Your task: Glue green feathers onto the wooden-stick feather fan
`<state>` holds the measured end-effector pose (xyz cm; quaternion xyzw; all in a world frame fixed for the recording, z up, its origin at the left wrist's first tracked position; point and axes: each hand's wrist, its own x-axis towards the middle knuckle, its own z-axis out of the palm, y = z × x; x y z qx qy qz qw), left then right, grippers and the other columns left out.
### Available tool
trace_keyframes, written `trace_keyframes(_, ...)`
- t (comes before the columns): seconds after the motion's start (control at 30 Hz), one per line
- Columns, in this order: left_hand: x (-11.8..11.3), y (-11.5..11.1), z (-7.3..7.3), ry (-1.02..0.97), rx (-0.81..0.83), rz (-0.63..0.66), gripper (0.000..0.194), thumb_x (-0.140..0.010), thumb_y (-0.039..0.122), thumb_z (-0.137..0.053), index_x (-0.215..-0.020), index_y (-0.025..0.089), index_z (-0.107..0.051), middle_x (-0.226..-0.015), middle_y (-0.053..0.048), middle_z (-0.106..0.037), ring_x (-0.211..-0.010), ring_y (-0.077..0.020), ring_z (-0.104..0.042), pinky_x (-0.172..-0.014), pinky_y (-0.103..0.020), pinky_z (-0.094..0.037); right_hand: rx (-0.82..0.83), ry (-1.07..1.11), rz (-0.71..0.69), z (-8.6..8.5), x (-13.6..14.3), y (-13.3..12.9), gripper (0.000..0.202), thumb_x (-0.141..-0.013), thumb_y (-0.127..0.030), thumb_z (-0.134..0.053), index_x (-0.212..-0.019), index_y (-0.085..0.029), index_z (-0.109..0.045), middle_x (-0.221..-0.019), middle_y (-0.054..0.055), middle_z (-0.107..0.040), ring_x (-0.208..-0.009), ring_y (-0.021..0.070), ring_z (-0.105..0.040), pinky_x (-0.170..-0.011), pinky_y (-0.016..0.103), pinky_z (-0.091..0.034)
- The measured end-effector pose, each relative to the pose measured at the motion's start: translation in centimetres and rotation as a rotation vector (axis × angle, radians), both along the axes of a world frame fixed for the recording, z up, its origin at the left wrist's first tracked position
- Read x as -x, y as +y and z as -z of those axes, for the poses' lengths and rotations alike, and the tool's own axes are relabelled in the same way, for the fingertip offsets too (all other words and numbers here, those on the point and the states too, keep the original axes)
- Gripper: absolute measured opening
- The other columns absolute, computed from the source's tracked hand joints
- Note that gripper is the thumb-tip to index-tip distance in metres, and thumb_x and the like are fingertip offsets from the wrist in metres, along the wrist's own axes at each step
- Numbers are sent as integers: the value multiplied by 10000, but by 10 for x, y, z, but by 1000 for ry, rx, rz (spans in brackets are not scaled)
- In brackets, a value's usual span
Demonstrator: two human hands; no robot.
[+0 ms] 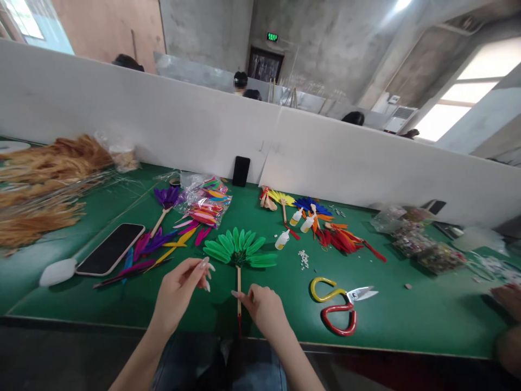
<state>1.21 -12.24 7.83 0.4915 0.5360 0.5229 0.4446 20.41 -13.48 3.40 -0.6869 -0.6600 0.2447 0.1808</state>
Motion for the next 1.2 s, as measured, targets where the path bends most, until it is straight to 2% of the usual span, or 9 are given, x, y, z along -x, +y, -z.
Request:
trace_keyframes(0.07, -12, 0, -9, -77, -2, 66, 249, -812, 397, -582, -721, 172, -635, -588, 12, -561, -532, -103, -524, -560, -211, -428, -22, 33, -27, -15, -5, -5, 389, -806, -523, -551, -580, -208, -520, -488, 25, -539, -504, 177, -543, -480, 259, -276)
trace_keyframes(0.17, -30, 0, -18, -383, 98, 226, 269, -825, 396, -572, -713, 154, -606, -575, 26, -507, -484, -69, -471, -492, -187, -390, -72, 390, -46, -35, -13, -11, 381, -871, -523, -434, -722, -205, -581, -531, 9, -576, -483, 150, -538, -478, 244, -344)
trace_keyframes(0.27, -46, 0, -24, -751, 276, 414, 255, -818, 344, -600, -674, 141, -544, -566, 60, -423, -377, -5, -319, -392, -146, -304, -201, 705, 53, -44, -18, -15, 346, -871, -501, -451, -948, -187, -576, -623, 10, -601, -561, 150, -583, -504, 233, -416)
trace_keyframes(0.37, -57, -2, -26, -925, 371, 524, 297, -830, 334, -587, -630, 143, -478, -557, 78, -356, -330, 17, -227, -339, -134, -248, -341, 874, 158, -49, -21, -19, 369, -864, -483, -478, -1071, -182, -523, -705, 26, -615, -676, 169, -617, -526, 241, -462)
trace_keyframes(0.57, -68, -14, -20, -987, 405, 571, 246, -849, 349, -563, -734, 138, -513, -595, 77, -361, -325, 26, -220, -307, -123, -213, -379, 1072, 190, -48, -22, -25, 382, -861, -501, -468, -1068, -188, -536, -825, 61, -638, -828, 208, -631, -612, 309, -547)
trace_keyframes(0.83, -66, -34, -20, -1000, 373, 594, 331, -845, 400, -565, -670, 148, -439, -583, 82, -328, -318, 25, -177, -290, -112, -196, -303, 1199, 214, -34, -14, -33, 388, -840, -513, -498, -1036, -184, -563, -825, 53, -650, -826, 200, -637, -615, 302, -554)
trace_keyframes(0.97, -67, -43, -18, -997, 389, 567, 305, -835, 355, -592, -674, 146, -438, -583, 85, -320, -318, 29, -168, -296, -109, -201, -263, 1267, 203, -29, -12, -40, 384, -838, -512, -506, -1029, -186, -574, -831, 54, -670, -839, 202, -646, -660, 317, -552)
trace_keyframes(1.1, -69, -47, -10, -1008, 378, 579, 367, -845, 377, -572, -619, 152, -390, -541, 88, -271, -327, 12, -154, -311, -118, -207, -195, 1411, 200, -24, -12, -42, 414, -830, -544, -497, -1028, -191, -581, -893, 71, -684, -918, 233, -647, -761, 378, -534)
trace_keyframes(1.2, -68, -49, 0, -966, 327, 520, 339, -825, 410, -589, -661, 147, -450, -545, 88, -331, -332, 16, -184, -322, -126, -207, -118, 1559, 184, -23, -12, -41, 474, -816, -607, -455, -994, -196, -608, -966, 92, -686, -986, 260, -632, -842, 431, -501)
